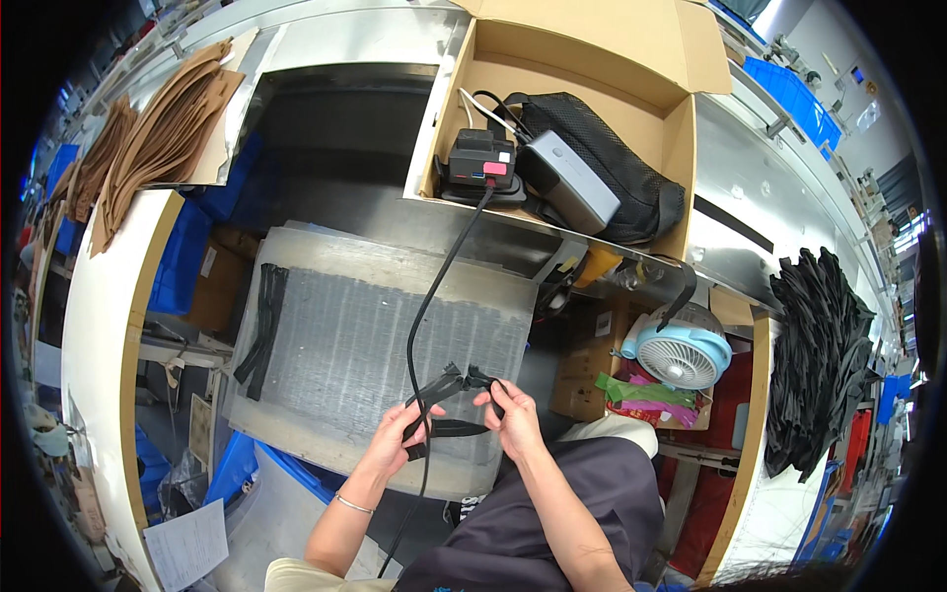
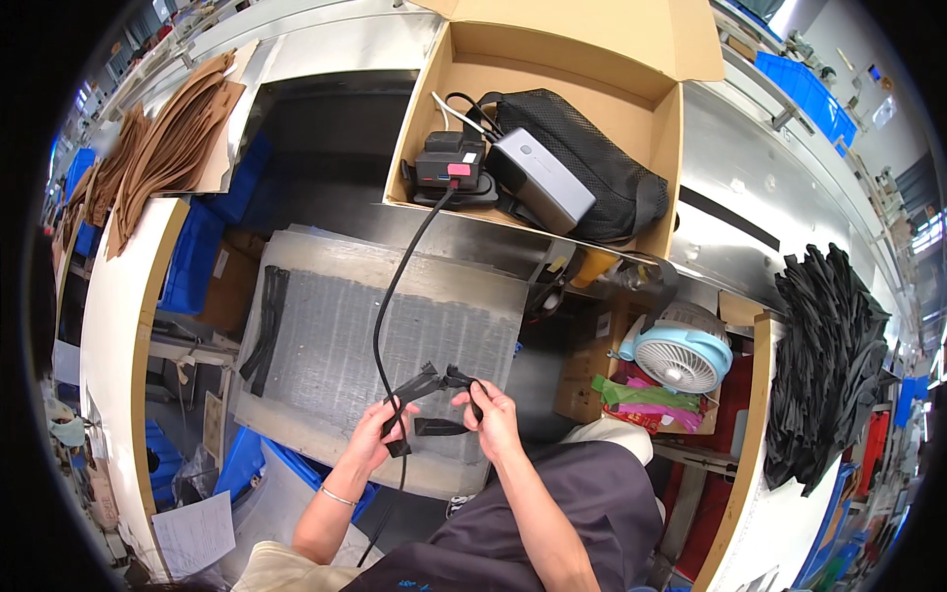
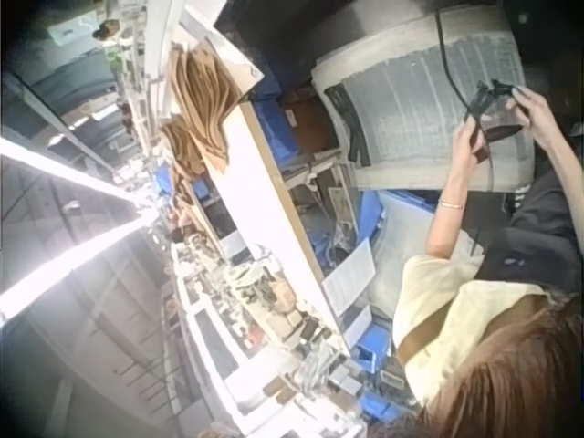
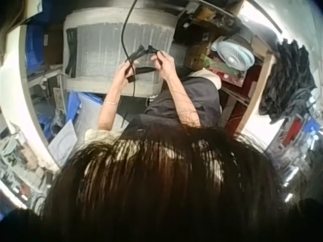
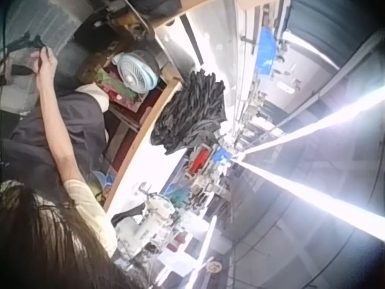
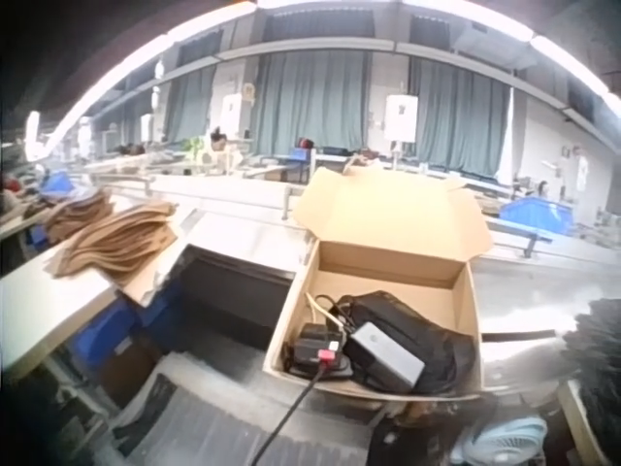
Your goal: Organizing leather straps and sewing them using an industrial sewing machine.
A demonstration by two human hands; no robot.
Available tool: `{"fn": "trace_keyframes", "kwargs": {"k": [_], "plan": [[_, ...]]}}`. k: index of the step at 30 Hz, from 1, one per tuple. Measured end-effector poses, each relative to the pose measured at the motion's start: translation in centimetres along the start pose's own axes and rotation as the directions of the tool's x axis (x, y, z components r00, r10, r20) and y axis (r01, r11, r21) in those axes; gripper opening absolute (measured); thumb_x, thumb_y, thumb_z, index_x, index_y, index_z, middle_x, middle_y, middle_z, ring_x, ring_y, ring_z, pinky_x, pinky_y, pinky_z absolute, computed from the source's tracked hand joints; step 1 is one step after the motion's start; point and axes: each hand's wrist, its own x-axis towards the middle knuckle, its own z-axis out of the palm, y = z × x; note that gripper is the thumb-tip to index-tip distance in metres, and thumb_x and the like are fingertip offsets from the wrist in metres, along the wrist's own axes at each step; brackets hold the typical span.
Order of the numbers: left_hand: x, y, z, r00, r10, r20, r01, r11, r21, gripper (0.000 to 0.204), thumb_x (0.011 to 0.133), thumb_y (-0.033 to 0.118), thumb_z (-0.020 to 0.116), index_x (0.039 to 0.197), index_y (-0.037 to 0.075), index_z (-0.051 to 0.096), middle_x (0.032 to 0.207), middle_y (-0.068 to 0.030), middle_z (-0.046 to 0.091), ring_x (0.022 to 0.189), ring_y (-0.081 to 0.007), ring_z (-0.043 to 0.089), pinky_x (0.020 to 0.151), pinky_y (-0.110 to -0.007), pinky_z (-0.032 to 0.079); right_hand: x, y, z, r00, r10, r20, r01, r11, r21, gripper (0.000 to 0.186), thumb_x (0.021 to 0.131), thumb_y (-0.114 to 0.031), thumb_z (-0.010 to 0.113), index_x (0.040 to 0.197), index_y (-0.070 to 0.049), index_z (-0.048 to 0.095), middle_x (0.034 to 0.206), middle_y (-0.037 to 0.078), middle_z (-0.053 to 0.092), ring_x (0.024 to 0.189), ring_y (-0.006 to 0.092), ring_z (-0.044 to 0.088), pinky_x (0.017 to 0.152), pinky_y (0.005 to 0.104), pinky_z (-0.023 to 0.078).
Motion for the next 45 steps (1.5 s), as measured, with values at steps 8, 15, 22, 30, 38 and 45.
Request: {"fn": "trace_keyframes", "kwargs": {"k": [8,15,22,30,38,45], "plan": [[0.3,1.4,-2.0,0.983,0.001,-0.183,0.011,0.998,0.062,0.028,0.089,0.022,0.056,0.103,-0.003,0.060,0.072,-0.0008,0.058,0.064,-0.0078,0.050,0.061,-0.024,0.040,-1.6,-4.1,-3.6,0.980,-0.154,-0.123,0.034,0.746,-0.665,0.015,0.092,-0.011,0.046,0.093,0.002,0.055,0.078,0.012,0.066,0.053,0.0124,0.055,0.047,0.0266,0.042],[3.0,-3.1,2.5,0.972,-0.098,0.212,0.073,0.990,0.124,0.031,0.091,0.017,0.053,0.116,-0.001,0.052,0.100,-0.0135,0.063,0.081,-0.0197,0.064,0.069,-0.030,0.051,-2.0,-2.4,-3.8,0.994,-0.066,0.090,0.080,0.983,-0.163,0.026,0.091,-0.009,0.048,0.115,0.000,0.050,0.111,0.016,0.059,0.078,0.0164,0.059,0.067,0.0290,0.046],[4.0,-4.2,7.6,0.947,-0.068,0.314,0.054,0.997,0.053,0.046,0.092,0.007,0.049,0.135,0.005,0.034,0.101,-0.0142,0.063,0.077,-0.0210,0.065,0.065,-0.028,0.055,-2.9,-3.0,-3.6,0.968,0.156,0.197,-0.190,0.967,0.168,0.042,0.094,-0.033,0.044,0.124,-0.003,0.045,0.114,0.009,0.056,0.084,0.0156,0.057,0.059,0.0286,0.046],[2.6,-5.9,4.7,0.951,0.128,0.281,-0.239,0.880,0.410,0.087,0.087,0.002,0.055,0.144,0.021,-0.009,0.078,-0.0048,0.059,0.079,-0.0109,0.061,0.070,-0.026,0.049,-3.7,-3.7,0.3,0.972,-0.222,0.073,0.234,0.908,-0.348,0.035,0.096,-0.026,0.042,0.100,0.006,0.056,0.098,0.017,0.063,0.092,0.0227,0.062,0.075,0.0322,0.049],[7.8,3.0,-16.6,0.459,0.867,-0.192,-0.052,0.242,0.969,0.026,0.087,0.017,0.053,0.106,-0.002,0.056,0.106,-0.0203,0.056,0.101,-0.0342,0.052,0.089,-0.040,0.039,-8.2,-9.2,2.4,0.911,-0.164,0.378,0.205,0.976,-0.070,0.033,0.091,-0.013,0.045,0.117,0.008,0.049,0.073,0.022,0.060,0.044,0.0207,0.052,0.046,0.0344,0.048],[10.7,10.2,-29.1,0.317,0.723,-0.614,0.692,0.266,0.671,0.052,0.081,0.031,0.063,0.115,-0.004,0.045,0.123,-0.0200,0.049,0.118,-0.0352,0.042,0.098,-0.045,0.032,-8.6,-7.7,3.1,0.966,-0.053,0.251,0.047,0.998,0.029,0.029,0.094,-0.026,0.044,0.087,-0.002,0.058,0.054,-0.001,0.033,0.047,0.0110,0.026,0.049,0.0278,0.023]]}}
